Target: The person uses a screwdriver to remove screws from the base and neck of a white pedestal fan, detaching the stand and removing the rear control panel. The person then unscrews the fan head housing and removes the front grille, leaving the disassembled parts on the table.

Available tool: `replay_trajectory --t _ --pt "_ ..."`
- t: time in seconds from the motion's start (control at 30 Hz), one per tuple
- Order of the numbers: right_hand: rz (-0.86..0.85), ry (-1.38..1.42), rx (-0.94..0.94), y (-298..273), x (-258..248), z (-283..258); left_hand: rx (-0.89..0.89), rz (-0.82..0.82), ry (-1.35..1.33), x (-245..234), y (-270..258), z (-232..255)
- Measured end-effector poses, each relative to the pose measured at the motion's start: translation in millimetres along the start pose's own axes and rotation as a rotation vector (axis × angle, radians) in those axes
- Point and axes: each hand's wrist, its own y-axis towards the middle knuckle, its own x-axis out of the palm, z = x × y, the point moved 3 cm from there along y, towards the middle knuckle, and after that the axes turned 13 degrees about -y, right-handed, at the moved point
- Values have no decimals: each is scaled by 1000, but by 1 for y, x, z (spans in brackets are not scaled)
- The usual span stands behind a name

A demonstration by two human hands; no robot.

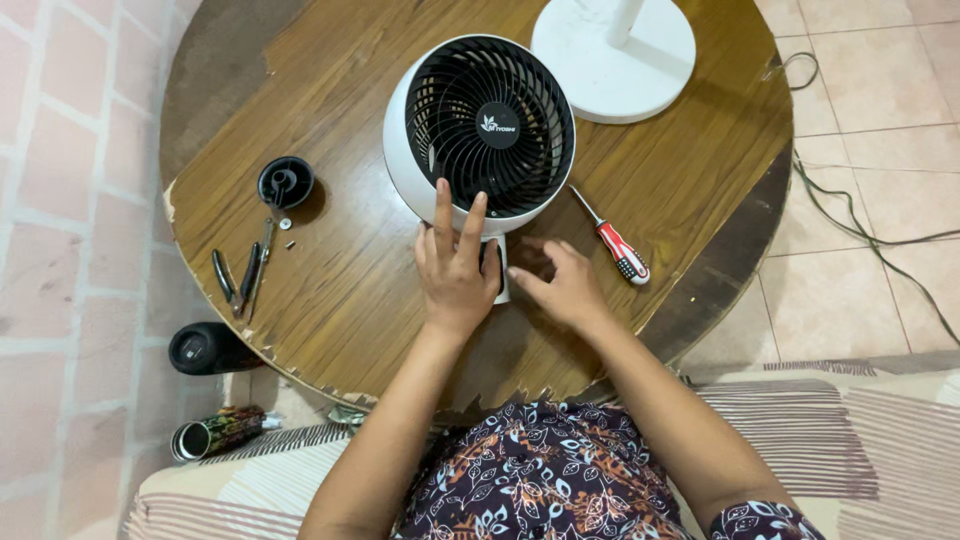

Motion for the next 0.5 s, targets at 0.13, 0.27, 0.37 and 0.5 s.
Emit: replay_trajectory --t 0.13,0.27,0.37,0.5 --pt "215 -251 151 -4 -33 22 13 -35 62 16 3 14" --pt "407 -460 150 -8 -51 47 75 -54 69 26 7 22" --pt "359 -527 233 -12 -48 69 101 -43 84 27 6 24" --pt "344 -480 273 -15 -34 90 116 -14 76 25 7 19"
